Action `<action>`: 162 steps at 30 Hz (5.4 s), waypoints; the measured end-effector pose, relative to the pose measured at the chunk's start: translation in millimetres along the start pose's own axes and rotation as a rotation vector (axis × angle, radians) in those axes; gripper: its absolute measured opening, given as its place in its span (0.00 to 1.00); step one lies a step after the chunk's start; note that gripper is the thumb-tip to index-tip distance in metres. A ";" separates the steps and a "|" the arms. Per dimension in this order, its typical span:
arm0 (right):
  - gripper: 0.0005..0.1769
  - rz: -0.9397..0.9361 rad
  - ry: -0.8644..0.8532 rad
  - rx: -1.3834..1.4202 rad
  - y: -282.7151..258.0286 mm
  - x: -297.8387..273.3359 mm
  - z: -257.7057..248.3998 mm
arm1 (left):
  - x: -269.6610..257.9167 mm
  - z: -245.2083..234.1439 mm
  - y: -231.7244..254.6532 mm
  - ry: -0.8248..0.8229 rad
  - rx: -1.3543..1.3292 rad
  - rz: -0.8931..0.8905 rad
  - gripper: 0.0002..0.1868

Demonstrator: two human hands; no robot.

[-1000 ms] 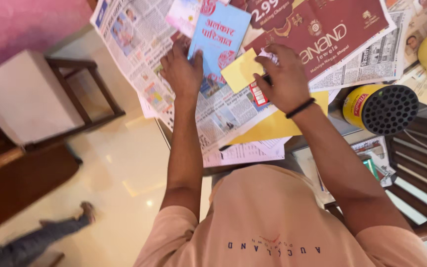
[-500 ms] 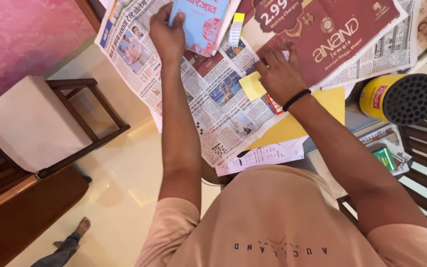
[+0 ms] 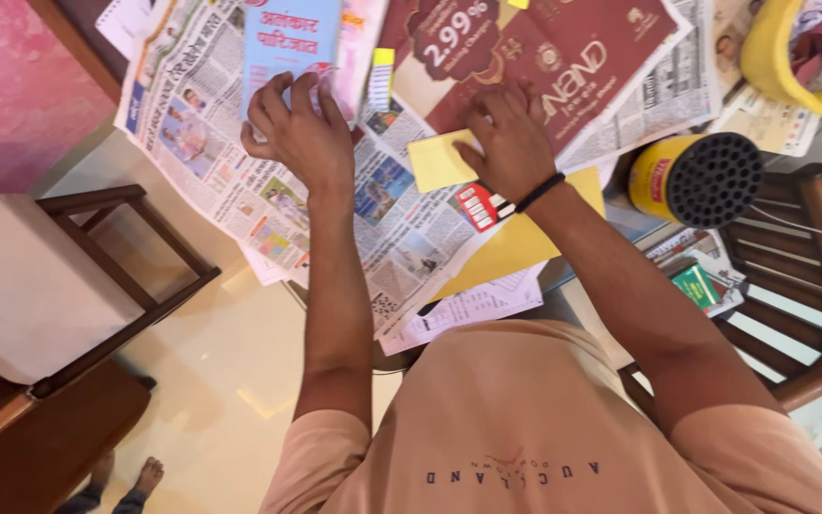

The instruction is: The person sorts through a cluttered table, moving a black speaker, a blue notebook, and various papers. They handle newspapers, small boxes, and a yellow sticky note, placing items on a nearby chair and arranging them on the table.

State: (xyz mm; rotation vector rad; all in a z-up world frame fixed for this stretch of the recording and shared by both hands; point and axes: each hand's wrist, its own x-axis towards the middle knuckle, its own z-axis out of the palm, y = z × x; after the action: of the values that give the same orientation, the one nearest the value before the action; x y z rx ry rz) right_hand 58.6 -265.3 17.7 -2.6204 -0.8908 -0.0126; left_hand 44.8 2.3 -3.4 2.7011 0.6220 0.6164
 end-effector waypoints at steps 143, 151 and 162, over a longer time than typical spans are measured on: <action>0.17 0.019 0.160 0.190 -249.9 298.8 184.1 | 134.9 6.9 -245.1 -0.144 -0.997 -0.471 0.11; 0.09 0.263 0.380 0.285 -204.5 112.3 67.9 | 31.1 -36.8 -108.9 -0.391 -0.973 -0.092 0.10; 0.07 0.370 0.490 0.378 -119.1 -81.5 -25.7 | -62.6 -54.3 19.2 -0.405 -0.779 0.164 0.10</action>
State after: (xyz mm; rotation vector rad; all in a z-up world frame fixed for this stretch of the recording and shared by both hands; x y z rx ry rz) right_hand -74.0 -235.0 72.3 -2.2343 -0.2094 -0.3383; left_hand -25.1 -33.4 29.4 2.0433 0.0251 0.2472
